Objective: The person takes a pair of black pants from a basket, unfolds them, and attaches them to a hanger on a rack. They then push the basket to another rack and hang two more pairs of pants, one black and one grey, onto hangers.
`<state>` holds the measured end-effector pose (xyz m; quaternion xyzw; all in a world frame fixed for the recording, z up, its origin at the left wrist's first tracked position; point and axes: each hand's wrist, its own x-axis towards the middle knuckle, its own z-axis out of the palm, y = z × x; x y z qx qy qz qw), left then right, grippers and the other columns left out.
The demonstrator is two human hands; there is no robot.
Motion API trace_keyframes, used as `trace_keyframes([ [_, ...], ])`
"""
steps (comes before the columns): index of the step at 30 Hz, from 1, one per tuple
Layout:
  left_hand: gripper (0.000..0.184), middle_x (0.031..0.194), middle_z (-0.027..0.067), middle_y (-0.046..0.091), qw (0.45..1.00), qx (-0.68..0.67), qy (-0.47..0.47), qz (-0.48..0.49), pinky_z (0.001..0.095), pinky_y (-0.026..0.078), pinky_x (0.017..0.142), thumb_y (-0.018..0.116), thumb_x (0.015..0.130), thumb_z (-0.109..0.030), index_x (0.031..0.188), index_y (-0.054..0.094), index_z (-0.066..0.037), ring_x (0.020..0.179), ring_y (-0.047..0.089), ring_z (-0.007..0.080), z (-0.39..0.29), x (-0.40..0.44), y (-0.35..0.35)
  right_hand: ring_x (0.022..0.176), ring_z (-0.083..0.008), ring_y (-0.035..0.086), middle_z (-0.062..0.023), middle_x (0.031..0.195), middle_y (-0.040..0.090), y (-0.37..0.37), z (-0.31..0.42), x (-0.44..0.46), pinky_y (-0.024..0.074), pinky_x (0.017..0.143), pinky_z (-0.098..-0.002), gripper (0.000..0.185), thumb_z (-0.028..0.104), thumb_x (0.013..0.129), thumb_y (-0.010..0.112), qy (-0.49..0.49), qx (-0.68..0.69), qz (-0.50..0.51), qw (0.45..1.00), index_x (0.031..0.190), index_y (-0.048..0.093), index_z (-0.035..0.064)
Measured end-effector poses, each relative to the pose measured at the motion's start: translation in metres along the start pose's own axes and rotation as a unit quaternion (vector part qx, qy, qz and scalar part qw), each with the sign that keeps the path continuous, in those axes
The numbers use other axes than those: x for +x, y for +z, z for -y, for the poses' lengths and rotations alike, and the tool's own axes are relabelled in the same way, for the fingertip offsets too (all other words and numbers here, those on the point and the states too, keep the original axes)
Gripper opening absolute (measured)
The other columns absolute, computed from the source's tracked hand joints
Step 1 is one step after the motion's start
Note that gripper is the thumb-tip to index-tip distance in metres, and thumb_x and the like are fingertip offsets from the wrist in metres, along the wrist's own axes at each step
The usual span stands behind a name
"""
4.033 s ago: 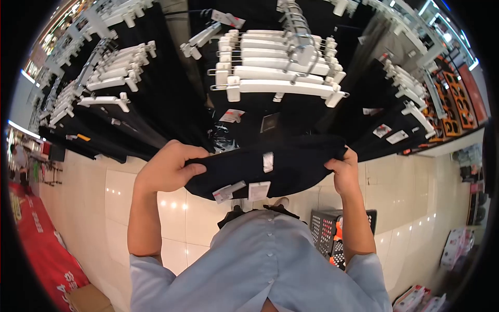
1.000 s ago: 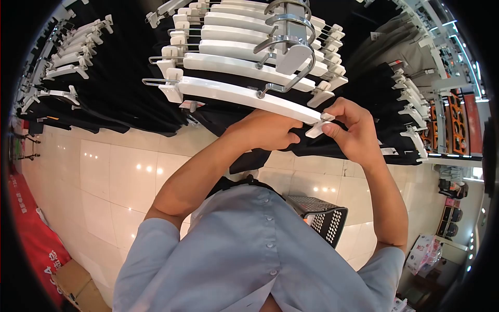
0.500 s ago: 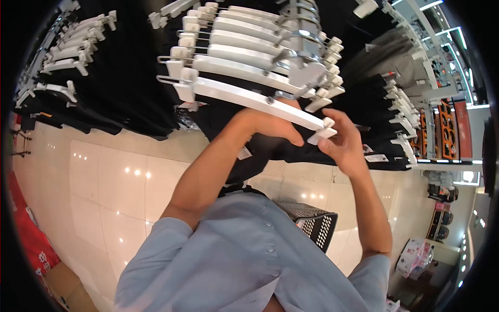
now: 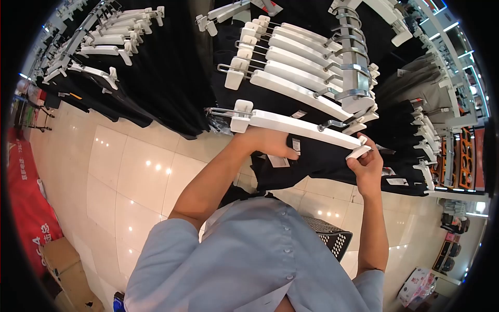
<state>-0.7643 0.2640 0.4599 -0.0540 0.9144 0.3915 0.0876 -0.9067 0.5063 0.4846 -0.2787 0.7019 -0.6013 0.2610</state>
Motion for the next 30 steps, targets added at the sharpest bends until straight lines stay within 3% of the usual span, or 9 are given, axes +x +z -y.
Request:
trace_keyframes([
  [8, 0.045, 0.101, 0.021, 0.063, 0.989, 0.069, -0.091, -0.097, 0.0415, 0.047, 0.085, 0.074, 0.067, -0.019, 0.107, 0.063, -0.002, 0.101, 0.059, 0.035, 0.069, -0.062, 0.034, 0.076, -0.0074, 0.054, -0.0019, 0.088, 0.059, -0.017, 0.002, 0.012, 0.0434, 0.066, -0.0192, 0.066, 0.01, 0.071, 0.08, -0.003, -0.014, 0.027, 1.0, 0.125, 0.044, -0.0033],
  [11, 0.038, 0.096, 0.0186, 0.065, 0.99, -0.085, -0.016, -0.11, 0.0366, 0.049, 0.08, 0.074, 0.066, -0.008, 0.102, 0.064, 0.0, 0.091, 0.062, 0.0344, 0.058, -0.1, 0.013, 0.078, -0.0074, 0.054, -0.0025, 0.09, 0.06, -0.014, 0.001, 0.015, 0.0435, 0.068, -0.02, 0.059, 0.009, 0.073, 0.078, -0.005, -0.037, 0.022, 0.999, 0.12, 0.044, -0.002],
  [12, 0.032, 0.088, 0.0147, 0.068, 0.985, -0.114, -0.057, -0.114, 0.0307, 0.049, 0.074, 0.074, 0.066, -0.001, 0.097, 0.065, 0.001, 0.078, 0.064, 0.0274, 0.039, -0.112, -0.005, 0.078, -0.0075, 0.054, -0.0024, 0.09, 0.059, -0.015, -0.001, 0.016, 0.0435, 0.069, -0.0201, 0.058, 0.01, 0.073, 0.078, -0.009, -0.039, 0.021, 0.999, 0.119, 0.045, -0.0015],
  [15, 0.028, 0.081, 0.0116, 0.068, 0.951, -0.203, -0.077, -0.219, 0.0272, 0.049, 0.069, 0.073, 0.068, 0.001, 0.095, 0.065, 0.001, 0.07, 0.063, 0.0193, 0.034, -0.123, -0.009, 0.081, -0.0077, 0.054, -0.0024, 0.091, 0.059, -0.016, 0.0, 0.017, 0.0434, 0.07, -0.0204, 0.058, 0.014, 0.073, 0.08, -0.01, -0.048, 0.026, 0.998, 0.117, 0.045, -0.0008],
  [16, 0.029, 0.084, 0.0118, 0.069, 0.942, -0.191, -0.052, -0.272, 0.0277, 0.05, 0.072, 0.072, 0.069, 0.004, 0.097, 0.065, 0.002, 0.077, 0.065, 0.0157, 0.03, -0.123, -0.01, 0.082, -0.0077, 0.053, -0.0024, 0.092, 0.059, -0.016, 0.0, 0.017, 0.0433, 0.071, -0.0204, 0.058, 0.015, 0.073, 0.08, -0.007, -0.051, 0.029, 0.998, 0.116, 0.045, -0.0008],
  [19, 0.031, 0.086, 0.0129, 0.069, 0.895, -0.197, -0.004, -0.4, 0.0273, 0.05, 0.075, 0.072, 0.07, 0.004, 0.1, 0.065, 0.003, 0.081, 0.066, 0.018, 0.029, -0.118, -0.003, 0.083, -0.0081, 0.054, -0.003, 0.093, 0.058, -0.016, -0.001, 0.019, 0.0435, 0.072, -0.0205, 0.061, 0.017, 0.072, 0.081, -0.007, -0.053, 0.029, 0.998, 0.117, 0.044, -0.0009],
  [22, 0.032, 0.088, 0.0147, 0.069, 0.9, -0.165, 0.027, -0.402, 0.0268, 0.05, 0.078, 0.071, 0.071, 0.004, 0.102, 0.065, 0.003, 0.083, 0.067, 0.0212, 0.019, -0.125, -0.006, 0.085, -0.0089, 0.055, -0.0036, 0.093, 0.059, -0.012, -0.002, 0.021, 0.0439, 0.074, -0.0206, 0.061, 0.016, 0.072, 0.081, -0.009, -0.025, 0.029, 0.999, 0.118, 0.044, -0.001],
  [26, 0.029, 0.082, 0.0162, 0.068, 0.91, -0.096, 0.032, -0.402, 0.0285, 0.05, 0.066, 0.071, 0.071, 0.004, 0.1, 0.066, 0.002, 0.073, 0.066, 0.0246, 0.02, -0.129, -0.006, 0.092, -0.0124, 0.056, -0.0093, 0.102, 0.06, -0.004, 0.0, 0.014, 0.0461, 0.078, -0.0235, 0.055, 0.006, 0.076, 0.075, 0.002, -0.049, 0.007, 0.999, 0.12, 0.043, -0.0017],
  [30, 0.02, 0.075, 0.0143, 0.065, 0.906, -0.009, 0.026, -0.422, 0.0322, 0.047, 0.055, 0.07, 0.071, 0.001, 0.091, 0.067, 0.0, 0.062, 0.062, 0.0294, 0.009, -0.136, -0.008, 0.103, -0.0224, 0.057, -0.0168, 0.113, 0.055, 0.02, 0.006, -0.013, 0.0483, 0.086, -0.0316, 0.044, -0.007, 0.078, 0.059, -0.174, -0.213, -0.236, 0.932, 0.119, 0.044, -0.003],
])
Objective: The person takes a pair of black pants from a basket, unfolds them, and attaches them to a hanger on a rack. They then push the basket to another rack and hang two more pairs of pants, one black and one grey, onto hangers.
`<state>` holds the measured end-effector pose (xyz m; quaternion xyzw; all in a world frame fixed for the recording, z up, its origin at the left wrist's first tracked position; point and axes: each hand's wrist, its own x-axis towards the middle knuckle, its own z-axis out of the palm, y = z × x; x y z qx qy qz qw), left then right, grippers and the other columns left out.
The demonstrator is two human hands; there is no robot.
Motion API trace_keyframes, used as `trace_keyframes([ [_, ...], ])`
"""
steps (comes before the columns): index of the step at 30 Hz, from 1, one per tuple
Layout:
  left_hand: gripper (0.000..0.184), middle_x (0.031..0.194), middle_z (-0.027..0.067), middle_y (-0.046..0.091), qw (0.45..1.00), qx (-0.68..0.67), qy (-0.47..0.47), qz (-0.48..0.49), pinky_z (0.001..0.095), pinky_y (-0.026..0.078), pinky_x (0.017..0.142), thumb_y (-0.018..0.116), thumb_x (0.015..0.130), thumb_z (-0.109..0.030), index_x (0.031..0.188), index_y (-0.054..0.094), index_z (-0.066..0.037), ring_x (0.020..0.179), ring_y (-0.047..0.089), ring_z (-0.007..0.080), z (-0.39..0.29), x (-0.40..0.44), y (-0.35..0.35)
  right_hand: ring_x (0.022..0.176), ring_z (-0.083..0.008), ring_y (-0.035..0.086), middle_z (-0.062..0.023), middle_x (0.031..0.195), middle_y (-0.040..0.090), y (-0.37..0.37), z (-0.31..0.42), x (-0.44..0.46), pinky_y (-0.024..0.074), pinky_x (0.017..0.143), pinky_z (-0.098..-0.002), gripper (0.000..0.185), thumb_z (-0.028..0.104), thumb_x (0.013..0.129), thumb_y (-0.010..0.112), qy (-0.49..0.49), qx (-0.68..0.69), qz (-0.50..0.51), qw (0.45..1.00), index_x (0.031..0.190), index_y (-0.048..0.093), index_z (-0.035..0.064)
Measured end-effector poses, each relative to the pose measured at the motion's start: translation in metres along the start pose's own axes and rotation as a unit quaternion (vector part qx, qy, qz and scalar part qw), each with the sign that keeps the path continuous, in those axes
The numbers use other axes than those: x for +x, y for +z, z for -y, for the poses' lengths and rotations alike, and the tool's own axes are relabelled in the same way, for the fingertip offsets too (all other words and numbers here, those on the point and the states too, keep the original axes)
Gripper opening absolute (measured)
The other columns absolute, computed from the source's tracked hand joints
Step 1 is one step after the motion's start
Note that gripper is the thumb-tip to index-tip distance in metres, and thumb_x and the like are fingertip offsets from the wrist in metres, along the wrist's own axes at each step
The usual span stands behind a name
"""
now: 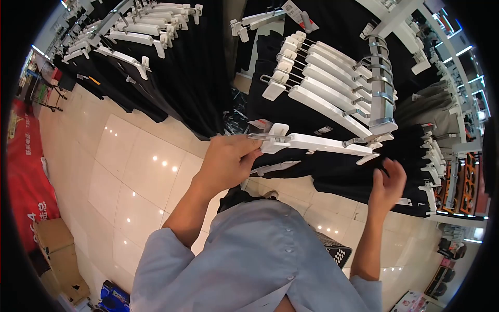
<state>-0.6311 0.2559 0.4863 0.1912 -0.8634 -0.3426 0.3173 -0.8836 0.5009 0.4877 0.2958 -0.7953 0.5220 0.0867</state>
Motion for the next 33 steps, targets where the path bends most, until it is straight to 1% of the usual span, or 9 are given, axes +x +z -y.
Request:
trace_keyframes([
  [2, 0.017, 0.074, 0.013, 0.064, 0.999, 0.022, 0.007, -0.029, 0.0337, 0.046, 0.053, 0.07, 0.071, 0.0, 0.087, 0.067, -0.002, 0.06, 0.06, 0.0311, -0.002, 0.001, -0.001, 0.098, -0.0282, 0.057, -0.0192, 0.105, 0.055, 0.006, 0.038, -0.022, 0.0483, 0.086, -0.039, 0.03, -0.007, 0.081, 0.055, -0.169, 0.077, -0.031, 0.982, 0.11, 0.048, -0.001],
  [3, 0.017, 0.075, 0.0129, 0.065, 0.999, 0.022, 0.012, -0.04, 0.0342, 0.046, 0.053, 0.069, 0.071, 0.0, 0.087, 0.067, -0.003, 0.061, 0.061, 0.0312, -0.002, 0.0, -0.001, 0.103, -0.0302, 0.055, -0.0212, 0.11, 0.054, 0.015, 0.064, -0.025, 0.0482, 0.089, -0.0417, 0.025, -0.002, 0.085, 0.056, -0.274, 0.145, 0.049, 0.949, 0.109, 0.049, -0.002],
  [5, 0.017, 0.077, 0.0127, 0.065, 0.999, 0.03, 0.019, -0.036, 0.0353, 0.047, 0.053, 0.069, 0.071, -0.001, 0.088, 0.067, -0.003, 0.062, 0.061, 0.0313, -0.005, 0.0, -0.005, 0.103, -0.0356, 0.055, -0.0246, 0.112, 0.053, 0.038, 0.122, -0.014, 0.0456, 0.089, -0.0454, 0.03, 0.005, 0.08, 0.063, -0.366, 0.123, 0.186, 0.904, 0.106, 0.051, -0.0023],
  [6, 0.018, 0.077, 0.0126, 0.065, 0.999, 0.036, 0.021, -0.027, 0.0357, 0.047, 0.054, 0.069, 0.071, -0.001, 0.089, 0.067, -0.003, 0.062, 0.061, 0.0314, -0.008, 0.0, -0.009, 0.101, -0.0366, 0.056, -0.0223, 0.111, 0.055, 0.054, 0.152, -0.007, 0.0455, 0.087, -0.0441, 0.047, 0.007, 0.069, 0.071, -0.362, 0.074, 0.231, 0.9, 0.112, 0.052, -0.0001],
  [7, 0.019, 0.078, 0.0125, 0.066, 0.999, 0.042, 0.023, -0.022, 0.0362, 0.047, 0.054, 0.069, 0.071, -0.001, 0.09, 0.066, -0.003, 0.063, 0.062, 0.0315, -0.01, 0.002, -0.012, 0.101, -0.0397, 0.055, -0.0217, 0.113, 0.054, 0.079, 0.163, 0.002, 0.0453, 0.085, -0.0422, 0.048, 0.007, 0.065, 0.072, -0.36, 0.114, 0.262, 0.888, 0.11, 0.055, -0.0016],
  [11, 0.024, 0.078, 0.0141, 0.065, 0.999, 0.022, 0.024, -0.021, 0.0365, 0.047, 0.055, 0.07, 0.07, -0.001, 0.094, 0.065, -0.002, 0.063, 0.061, 0.0322, -0.012, 0.005, -0.021, 0.084, -0.0357, 0.058, -0.0166, 0.096, 0.059, 0.118, 0.162, 0.02, 0.048, 0.073, -0.0377, 0.042, 0.0, 0.069, 0.067, -0.273, 0.134, 0.396, 0.866, 0.11, 0.056, -0.0031],
  [12, 0.026, 0.077, 0.015, 0.065, 0.999, 0.012, 0.031, -0.009, 0.0354, 0.046, 0.054, 0.071, 0.07, 0.0, 0.095, 0.065, -0.001, 0.063, 0.061, 0.0321, -0.01, 0.006, -0.024, 0.077, -0.0338, 0.059, -0.0153, 0.088, 0.059, 0.116, 0.164, 0.022, 0.0479, 0.069, -0.0365, 0.042, -0.001, 0.07, 0.066, -0.263, 0.123, 0.4, 0.869, 0.111, 0.056, -0.0021],
  [19, 0.017, 0.067, 0.016, 0.06, 0.995, -0.029, -0.025, 0.091, 0.04, 0.046, 0.055, 0.069, 0.072, -0.005, 0.088, 0.063, -0.004, 0.063, 0.06, 0.0345, -0.005, 0.008, -0.043, 0.078, -0.0328, 0.059, -0.0143, 0.088, 0.061, 0.123, 0.159, 0.017, 0.0474, 0.068, -0.0352, 0.04, 0.0, 0.067, 0.07, -0.278, 0.115, 0.369, 0.879, 0.106, 0.06, 0.0008],
  [33, 0.012, 0.064, 0.0157, 0.059, 0.991, -0.068, 0.053, 0.102, 0.0401, 0.045, 0.053, 0.068, 0.07, -0.002, 0.081, 0.063, -0.003, 0.06, 0.059, 0.0347, 0.017, 0.03, -0.044, 0.07, -0.0288, 0.061, -0.0146, 0.086, 0.063, 0.128, 0.157, 0.013, 0.0479, 0.06, -0.0323, 0.034, 0.003, 0.068, 0.072, -0.284, 0.144, 0.331, 0.888, 0.1, 0.061, -0.0017],
])
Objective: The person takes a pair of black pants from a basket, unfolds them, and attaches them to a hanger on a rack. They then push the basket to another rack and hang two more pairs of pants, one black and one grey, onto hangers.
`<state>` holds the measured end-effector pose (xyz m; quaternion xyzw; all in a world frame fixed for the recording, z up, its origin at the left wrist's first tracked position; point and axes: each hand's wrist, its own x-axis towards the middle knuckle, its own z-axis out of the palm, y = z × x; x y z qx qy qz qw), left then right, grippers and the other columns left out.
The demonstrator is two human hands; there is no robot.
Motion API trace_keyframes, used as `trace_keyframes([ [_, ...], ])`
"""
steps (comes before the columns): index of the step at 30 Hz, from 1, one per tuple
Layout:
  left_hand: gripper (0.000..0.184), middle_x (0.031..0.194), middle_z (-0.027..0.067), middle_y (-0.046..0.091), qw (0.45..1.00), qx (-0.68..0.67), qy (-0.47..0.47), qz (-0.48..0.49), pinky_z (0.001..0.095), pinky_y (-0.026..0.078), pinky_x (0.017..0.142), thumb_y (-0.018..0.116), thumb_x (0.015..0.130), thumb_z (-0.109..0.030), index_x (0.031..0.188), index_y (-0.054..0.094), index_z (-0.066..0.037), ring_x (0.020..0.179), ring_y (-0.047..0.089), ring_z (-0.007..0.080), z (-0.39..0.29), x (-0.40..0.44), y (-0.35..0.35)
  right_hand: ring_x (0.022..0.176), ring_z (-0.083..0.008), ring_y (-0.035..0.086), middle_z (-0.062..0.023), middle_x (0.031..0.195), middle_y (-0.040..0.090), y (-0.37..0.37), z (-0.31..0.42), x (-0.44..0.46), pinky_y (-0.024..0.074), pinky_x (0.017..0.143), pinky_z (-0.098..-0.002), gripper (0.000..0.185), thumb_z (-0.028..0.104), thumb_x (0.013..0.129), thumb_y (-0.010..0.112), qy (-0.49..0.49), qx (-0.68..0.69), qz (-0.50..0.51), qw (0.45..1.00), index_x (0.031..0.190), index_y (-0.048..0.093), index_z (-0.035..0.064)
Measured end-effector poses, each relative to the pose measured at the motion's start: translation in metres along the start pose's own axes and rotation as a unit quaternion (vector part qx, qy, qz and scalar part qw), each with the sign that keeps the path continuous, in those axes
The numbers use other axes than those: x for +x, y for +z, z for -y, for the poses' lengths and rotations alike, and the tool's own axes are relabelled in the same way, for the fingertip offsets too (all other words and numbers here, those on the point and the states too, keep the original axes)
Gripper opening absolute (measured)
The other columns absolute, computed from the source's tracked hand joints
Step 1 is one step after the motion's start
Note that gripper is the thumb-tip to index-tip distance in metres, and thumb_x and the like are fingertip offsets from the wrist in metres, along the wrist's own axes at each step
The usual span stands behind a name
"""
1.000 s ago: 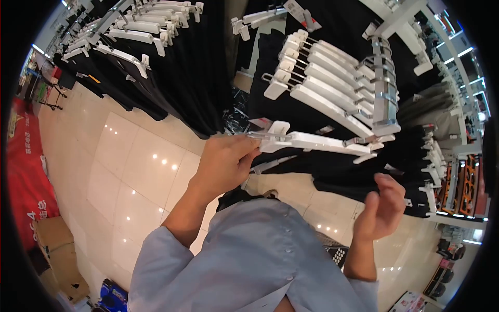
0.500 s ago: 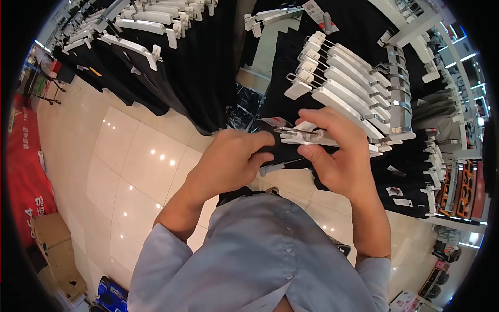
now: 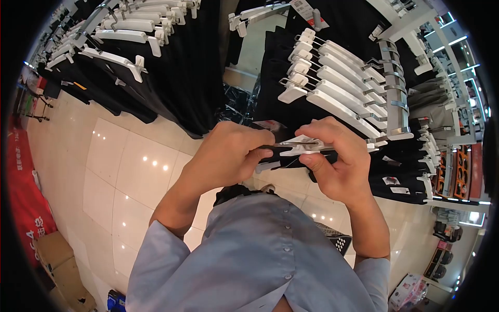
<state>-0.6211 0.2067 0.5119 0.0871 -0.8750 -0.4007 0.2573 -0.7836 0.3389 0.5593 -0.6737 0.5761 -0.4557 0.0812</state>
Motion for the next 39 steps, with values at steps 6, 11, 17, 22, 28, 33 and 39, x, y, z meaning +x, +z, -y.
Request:
trace_keyframes([
  [6, 0.013, 0.069, 0.0154, 0.06, 0.999, -0.036, 0.039, 0.003, 0.0405, 0.045, 0.055, 0.068, 0.068, -0.001, 0.08, 0.063, -0.002, 0.063, 0.059, 0.0349, -0.003, 0.015, -0.007, 0.071, -0.0299, 0.061, -0.0144, 0.084, 0.063, 0.001, 0.0, 0.002, 0.0478, 0.061, -0.0327, 0.038, 0.003, 0.067, 0.072, 0.015, -0.018, 0.005, 1.0, 0.102, 0.06, -0.0017],
  [11, 0.017, 0.07, 0.0116, 0.06, 0.997, -0.035, 0.065, -0.005, 0.0321, 0.043, 0.051, 0.072, 0.066, -0.001, 0.081, 0.064, 0.0, 0.059, 0.057, 0.0283, -0.001, 0.029, -0.006, 0.075, -0.0319, 0.061, -0.0147, 0.086, 0.061, -0.002, 0.004, 0.005, 0.0481, 0.064, -0.0356, 0.046, 0.004, 0.065, 0.072, 0.069, -0.028, 0.021, 0.997, 0.109, 0.057, -0.0021],
  [17, 0.017, 0.078, 0.0105, 0.061, 0.997, -0.057, 0.039, -0.016, 0.0293, 0.046, 0.06, 0.07, 0.068, 0.0, 0.084, 0.064, 0.0, 0.066, 0.059, 0.0209, 0.004, 0.035, -0.002, 0.11, -0.0398, 0.05, -0.0224, 0.116, 0.052, 0.004, -0.001, -0.007, 0.0442, 0.092, -0.0439, 0.057, 0.005, 0.062, 0.071, -0.004, -0.115, -0.079, 0.99, 0.115, 0.052, -0.004],
  [22, 0.017, 0.091, 0.014, 0.059, 0.95, 0.002, 0.065, -0.306, 0.0323, 0.044, 0.077, 0.056, 0.075, 0.01, 0.091, 0.059, 0.006, 0.086, 0.056, 0.0243, 0.017, -0.002, 0.018, 0.089, -0.0342, 0.06, -0.0185, 0.1, 0.06, -0.009, 0.011, -0.089, 0.0491, 0.08, -0.037, 0.036, -0.001, 0.068, 0.067, 0.089, -0.105, -0.271, 0.953, 0.103, 0.059, -0.0025],
  [28, 0.007, 0.073, 0.0099, 0.055, 0.989, -0.07, 0.104, -0.074, 0.0313, 0.041, 0.064, 0.053, 0.076, 0.006, 0.079, 0.055, -0.001, 0.069, 0.053, 0.0227, -0.005, -0.057, 0.107, 0.094, -0.0345, 0.058, -0.018, 0.098, 0.06, 0.02, 0.021, -0.312, 0.0468, 0.082, -0.0376, 0.033, 0.001, 0.07, 0.067, 0.432, -0.243, -0.358, 0.791, 0.102, 0.058, -0.0004],
  [33, 0.01, 0.077, 0.0117, 0.061, 0.931, -0.145, 0.092, 0.323, 0.0342, 0.048, 0.061, 0.066, 0.072, -0.006, 0.081, 0.062, -0.002, 0.068, 0.061, 0.0266, -0.059, -0.108, 0.285, 0.116, -0.041, 0.041, -0.0233, 0.121, 0.045, 0.058, 0.088, -0.49, 0.0349, 0.097, -0.0481, 0.064, 0.008, 0.063, 0.073, 0.608, -0.374, -0.363, 0.6, 0.12, 0.047, -0.0004],
  [39, 0.05, 0.12, 0.0204, 0.048, 0.784, -0.051, 0.405, 0.468, 0.0478, 0.033, 0.102, 0.062, 0.069, -0.007, 0.118, 0.054, -0.005, 0.12, 0.042, 0.0388, -0.168, -0.183, 0.445, 0.112, -0.0383, 0.045, -0.0208, 0.115, 0.05, 0.091, 0.152, -0.602, 0.0354, 0.095, -0.0481, 0.064, 0.012, 0.061, 0.075, 0.729, -0.376, -0.358, 0.447, 0.119, 0.049, 0.0023],
])
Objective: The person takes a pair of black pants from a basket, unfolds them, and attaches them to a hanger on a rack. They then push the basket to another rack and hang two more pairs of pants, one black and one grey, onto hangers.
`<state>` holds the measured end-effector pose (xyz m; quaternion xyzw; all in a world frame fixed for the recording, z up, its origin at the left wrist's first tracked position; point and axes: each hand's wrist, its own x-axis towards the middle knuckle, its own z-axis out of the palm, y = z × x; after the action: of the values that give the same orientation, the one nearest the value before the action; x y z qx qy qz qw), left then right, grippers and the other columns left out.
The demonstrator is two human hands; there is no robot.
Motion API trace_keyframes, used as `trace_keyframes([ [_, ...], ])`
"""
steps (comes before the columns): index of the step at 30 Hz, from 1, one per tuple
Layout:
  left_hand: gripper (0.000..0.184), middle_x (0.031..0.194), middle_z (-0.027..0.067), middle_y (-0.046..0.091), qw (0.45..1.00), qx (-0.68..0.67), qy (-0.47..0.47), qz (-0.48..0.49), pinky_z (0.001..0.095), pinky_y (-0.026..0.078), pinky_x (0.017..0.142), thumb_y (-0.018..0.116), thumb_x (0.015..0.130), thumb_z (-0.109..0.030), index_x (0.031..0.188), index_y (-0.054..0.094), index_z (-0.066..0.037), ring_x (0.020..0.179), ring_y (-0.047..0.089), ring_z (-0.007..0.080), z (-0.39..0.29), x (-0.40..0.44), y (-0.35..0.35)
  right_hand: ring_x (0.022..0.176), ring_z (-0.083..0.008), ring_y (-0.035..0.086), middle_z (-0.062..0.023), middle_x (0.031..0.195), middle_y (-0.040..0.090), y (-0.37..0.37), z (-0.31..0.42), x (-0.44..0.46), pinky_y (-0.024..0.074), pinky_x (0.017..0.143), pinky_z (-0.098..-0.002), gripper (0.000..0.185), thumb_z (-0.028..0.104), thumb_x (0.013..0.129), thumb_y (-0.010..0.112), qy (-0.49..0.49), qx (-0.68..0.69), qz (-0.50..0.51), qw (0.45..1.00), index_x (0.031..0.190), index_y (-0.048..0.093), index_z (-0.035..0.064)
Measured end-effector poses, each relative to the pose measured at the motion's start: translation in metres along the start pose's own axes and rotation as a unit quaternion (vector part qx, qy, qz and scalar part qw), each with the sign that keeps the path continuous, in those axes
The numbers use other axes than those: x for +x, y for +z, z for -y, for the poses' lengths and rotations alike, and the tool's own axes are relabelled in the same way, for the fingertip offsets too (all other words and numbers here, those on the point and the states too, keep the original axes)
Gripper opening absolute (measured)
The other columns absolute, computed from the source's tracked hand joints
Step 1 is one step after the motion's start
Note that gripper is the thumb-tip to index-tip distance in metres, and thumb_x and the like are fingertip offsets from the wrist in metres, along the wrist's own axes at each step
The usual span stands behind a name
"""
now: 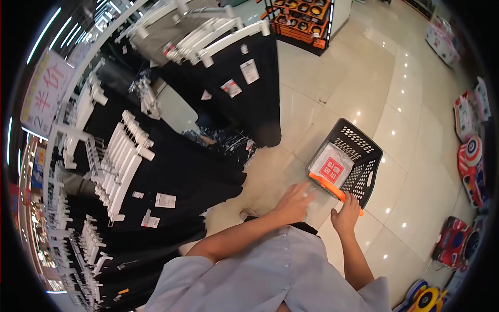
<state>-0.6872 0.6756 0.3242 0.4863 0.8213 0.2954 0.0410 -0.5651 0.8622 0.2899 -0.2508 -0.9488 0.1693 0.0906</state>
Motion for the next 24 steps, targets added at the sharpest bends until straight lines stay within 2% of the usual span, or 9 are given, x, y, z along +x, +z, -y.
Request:
trace_keyframes([
  [3, 0.051, 0.121, 0.022, 0.048, 0.993, 0.088, 0.066, 0.052, 0.0487, 0.028, 0.105, 0.06, 0.067, -0.006, 0.118, 0.054, -0.004, 0.124, 0.038, 0.0399, -0.014, 0.053, 0.055, 0.104, -0.0329, 0.055, -0.016, 0.106, 0.059, 0.003, -0.049, 0.016, 0.04, 0.09, -0.0464, 0.052, 0.011, 0.062, 0.074, 0.083, 0.039, 0.155, 0.984, 0.11, 0.056, 0.0039],
  [4, 0.051, 0.119, 0.0222, 0.05, 0.991, 0.083, 0.067, 0.074, 0.0486, 0.028, 0.105, 0.06, 0.066, -0.006, 0.117, 0.054, -0.003, 0.122, 0.041, 0.039, -0.014, 0.064, 0.07, 0.077, -0.0329, 0.064, -0.0145, 0.077, 0.065, 0.01, -0.057, 0.021, 0.0499, 0.071, -0.0431, 0.031, 0.014, 0.064, 0.073, 0.038, 0.035, 0.063, 0.997, 0.093, 0.064, 0.0054],
  [6, 0.051, 0.115, 0.0226, 0.054, 0.988, 0.072, 0.065, 0.117, 0.0483, 0.027, 0.105, 0.061, 0.064, -0.005, 0.114, 0.055, -0.002, 0.118, 0.046, 0.0372, -0.01, 0.08, 0.096, 0.068, -0.0332, 0.063, -0.014, 0.07, 0.064, 0.011, -0.065, 0.031, 0.05, 0.063, -0.044, 0.023, 0.018, 0.066, 0.072, 0.035, 0.004, 0.11, 0.993, 0.085, 0.064, 0.0076],
  [8, 0.039, 0.099, 0.0182, 0.061, 0.974, 0.056, 0.038, 0.215, 0.0461, 0.036, 0.097, 0.063, 0.064, -0.009, 0.103, 0.062, -0.004, 0.103, 0.057, 0.0339, -0.002, 0.102, 0.123, 0.059, -0.0333, 0.062, -0.0128, 0.062, 0.062, 0.016, -0.071, 0.038, 0.0495, 0.055, -0.0442, 0.015, 0.022, 0.068, 0.068, 0.012, -0.015, 0.108, 0.994, 0.073, 0.062, 0.0102],
  [12, 0.022, 0.076, 0.012, 0.066, 0.934, 0.074, 0.001, 0.351, 0.0423, 0.049, 0.077, 0.065, 0.063, -0.013, 0.083, 0.069, -0.007, 0.076, 0.066, 0.0285, -0.011, 0.147, 0.12, 0.058, -0.031, 0.061, -0.0107, 0.063, 0.063, 0.011, -0.086, 0.053, 0.0489, 0.053, -0.0423, 0.012, 0.019, 0.066, 0.067, -0.014, -0.021, 0.101, 0.995, 0.072, 0.061, 0.0103],
  [15, 0.015, 0.072, 0.0155, 0.064, 0.934, 0.043, 0.015, 0.354, 0.0425, 0.05, 0.06, 0.062, 0.063, -0.013, 0.074, 0.067, -0.004, 0.072, 0.064, 0.032, -0.007, 0.172, 0.124, 0.055, -0.0286, 0.062, -0.009, 0.062, 0.063, 0.014, -0.109, 0.077, 0.049, 0.051, -0.0404, 0.012, 0.02, 0.066, 0.067, -0.057, -0.029, 0.078, 0.995, 0.07, 0.061, 0.0107],
  [18, 0.023, 0.075, 0.0174, 0.065, 0.942, -0.004, 0.012, 0.334, 0.044, 0.05, 0.065, 0.065, 0.068, -0.02, 0.084, 0.066, -0.003, 0.075, 0.064, 0.0333, 0.001, 0.199, 0.141, 0.054, -0.0279, 0.061, -0.0085, 0.061, 0.062, 0.01, -0.129, 0.115, 0.0489, 0.049, -0.0391, 0.013, 0.02, 0.062, 0.069, -0.079, -0.043, 0.067, 0.994, 0.065, 0.06, 0.0114],
  [22, 0.047, 0.079, 0.019, 0.065, 0.951, -0.111, 0.025, 0.289, 0.046, 0.05, 0.069, 0.059, 0.083, -0.045, 0.103, 0.06, -0.003, 0.077, 0.064, 0.0362, 0.013, 0.232, 0.132, 0.051, -0.0285, 0.06, -0.0094, 0.058, 0.059, 0.003, -0.148, 0.167, 0.0484, 0.048, -0.0395, 0.017, 0.018, 0.056, 0.071, -0.12, -0.036, 0.082, 0.989, 0.065, 0.058, 0.011],
  [24, 0.046, 0.079, 0.0193, 0.065, 0.949, -0.153, 0.017, 0.276, 0.0466, 0.05, 0.069, 0.056, 0.085, -0.045, 0.104, 0.06, -0.004, 0.077, 0.064, 0.037, 0.03, 0.255, 0.133, 0.05, -0.0292, 0.059, -0.0093, 0.056, 0.058, 0.002, -0.151, 0.203, 0.0477, 0.048, -0.0395, 0.017, 0.02, 0.058, 0.07, -0.153, -0.039, 0.094, 0.983, 0.065, 0.057, 0.0111],
])
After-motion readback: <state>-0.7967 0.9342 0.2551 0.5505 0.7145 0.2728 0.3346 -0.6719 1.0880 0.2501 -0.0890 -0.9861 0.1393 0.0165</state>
